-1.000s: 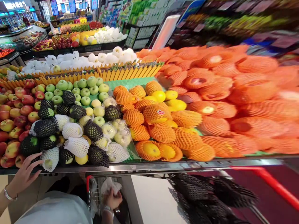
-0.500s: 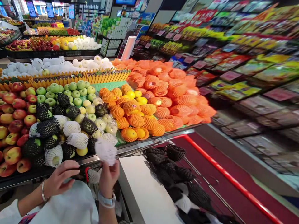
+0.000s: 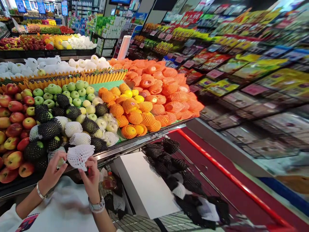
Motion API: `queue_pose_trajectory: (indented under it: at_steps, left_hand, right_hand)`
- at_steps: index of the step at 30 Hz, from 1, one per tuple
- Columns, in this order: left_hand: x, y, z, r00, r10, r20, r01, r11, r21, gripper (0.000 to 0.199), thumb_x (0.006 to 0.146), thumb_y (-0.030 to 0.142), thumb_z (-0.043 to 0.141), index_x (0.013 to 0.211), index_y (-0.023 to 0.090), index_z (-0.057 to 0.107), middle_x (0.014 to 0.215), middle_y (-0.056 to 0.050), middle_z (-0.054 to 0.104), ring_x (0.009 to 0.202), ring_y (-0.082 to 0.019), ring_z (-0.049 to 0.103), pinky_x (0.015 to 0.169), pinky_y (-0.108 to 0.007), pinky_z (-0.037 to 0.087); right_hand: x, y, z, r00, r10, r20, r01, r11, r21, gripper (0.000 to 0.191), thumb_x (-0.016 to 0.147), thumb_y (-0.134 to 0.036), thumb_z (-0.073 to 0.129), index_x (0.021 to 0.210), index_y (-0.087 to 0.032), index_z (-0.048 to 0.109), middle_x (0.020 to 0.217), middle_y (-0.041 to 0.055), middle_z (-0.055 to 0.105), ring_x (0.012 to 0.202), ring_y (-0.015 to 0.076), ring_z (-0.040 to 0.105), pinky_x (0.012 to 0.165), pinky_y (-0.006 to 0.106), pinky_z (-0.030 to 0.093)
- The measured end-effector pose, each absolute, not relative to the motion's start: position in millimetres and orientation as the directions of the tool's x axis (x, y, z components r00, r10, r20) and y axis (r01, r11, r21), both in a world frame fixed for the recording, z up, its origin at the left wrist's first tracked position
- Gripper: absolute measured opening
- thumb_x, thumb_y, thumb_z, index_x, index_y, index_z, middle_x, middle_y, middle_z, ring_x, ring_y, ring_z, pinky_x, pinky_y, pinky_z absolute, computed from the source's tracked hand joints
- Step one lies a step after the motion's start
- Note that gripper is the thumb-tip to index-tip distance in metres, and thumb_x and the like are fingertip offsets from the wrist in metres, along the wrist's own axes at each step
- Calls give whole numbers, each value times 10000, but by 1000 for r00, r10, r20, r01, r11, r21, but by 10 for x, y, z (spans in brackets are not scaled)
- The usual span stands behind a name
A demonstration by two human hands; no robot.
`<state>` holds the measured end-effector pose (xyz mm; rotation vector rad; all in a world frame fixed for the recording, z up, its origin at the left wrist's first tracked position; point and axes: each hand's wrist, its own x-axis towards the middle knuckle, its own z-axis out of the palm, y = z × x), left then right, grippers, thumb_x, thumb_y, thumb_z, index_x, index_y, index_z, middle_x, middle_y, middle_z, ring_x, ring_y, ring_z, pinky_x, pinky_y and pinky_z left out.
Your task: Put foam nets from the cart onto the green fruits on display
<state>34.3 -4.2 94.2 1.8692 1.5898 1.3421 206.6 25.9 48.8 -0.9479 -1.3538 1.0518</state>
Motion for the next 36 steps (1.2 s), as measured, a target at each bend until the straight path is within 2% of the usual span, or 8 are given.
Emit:
queue_pose_trajectory:
  at_steps: [4, 9, 14, 18, 21, 27, 31, 36]
  left_hand:
    - [312, -75, 975, 44, 802, 596, 538, -522, 662, 94, 946, 197, 448, 914, 216, 535, 900, -53, 664, 946, -203, 605, 871, -348, 469]
    - [257, -88, 934, 156, 730, 666, 362, -670, 649, 212, 951, 139, 358, 852, 220, 527, 774, -39, 672, 759, -168, 635, 782, -319, 508]
    - [294, -92, 719, -48, 894, 446, 390, -395, 832, 205, 957, 293, 454, 792, 217, 549, 685, -7, 658, 567, -133, 603, 508, -220, 461]
    - [304, -20, 646, -69, 982, 175, 382, -136, 914, 235, 903, 389, 546, 851, 194, 666, 788, -46, 726, 679, -175, 663, 596, -258, 512]
    - [290, -6, 640, 8, 999, 53, 418, -52, 907, 327, 909, 384, 517, 740, 179, 708, 649, -38, 700, 577, -176, 614, 553, -268, 480]
    - [276, -71, 628, -67, 987, 149, 409, -109, 906, 244, 898, 255, 477, 933, 186, 708, 917, -88, 749, 869, -227, 679, 808, -352, 541]
    - [278, -23, 644, -16, 1000, 10, 254, -5, 967, 185, 861, 191, 492, 880, 187, 676, 854, -50, 726, 796, -193, 657, 760, -309, 541]
    - [294, 19, 668, 105, 975, -194, -8, 196, 981, 155, 806, 279, 629, 899, 160, 668, 859, -41, 708, 764, -181, 646, 765, -307, 537]
  right_hand:
    - [2066, 231, 488, -158, 922, 353, 138, 374, -917, 143, 845, -337, 639, 780, -217, 596, 913, 54, 648, 922, 216, 596, 790, 321, 495]
    - [2084, 148, 340, -249, 934, 258, 82, 286, -955, 221, 886, -408, 579, 928, -215, 677, 792, 30, 692, 702, 175, 621, 641, 270, 516]
    - [2080, 129, 278, -171, 963, 209, -15, 209, -978, 312, 911, -444, 517, 910, -236, 749, 845, 55, 742, 839, 238, 679, 764, 342, 570]
    - [2010, 209, 350, -199, 972, 127, -142, 100, -985, 228, 854, -407, 636, 1008, -269, 731, 941, 23, 750, 818, 214, 687, 796, 341, 579]
    - [1977, 274, 405, -227, 968, 110, -202, 64, -977, 465, 697, -358, 817, 1136, -286, 681, 1073, 45, 728, 892, 207, 690, 849, 336, 573]
    - [1951, 403, 505, -457, 888, 52, -105, 4, -994, 511, 732, -298, 795, 1216, -250, 637, 1117, 57, 700, 961, 201, 665, 904, 347, 546]
    - [1915, 421, 536, -531, 843, 91, -18, 96, -995, 419, 787, -260, 741, 1194, -247, 643, 1066, 40, 698, 915, 185, 652, 876, 311, 535]
    - [1972, 410, 497, -469, 863, 188, -5, 210, -978, 437, 775, -317, 759, 1197, -272, 656, 1241, 81, 634, 1154, 238, 591, 1003, 339, 478]
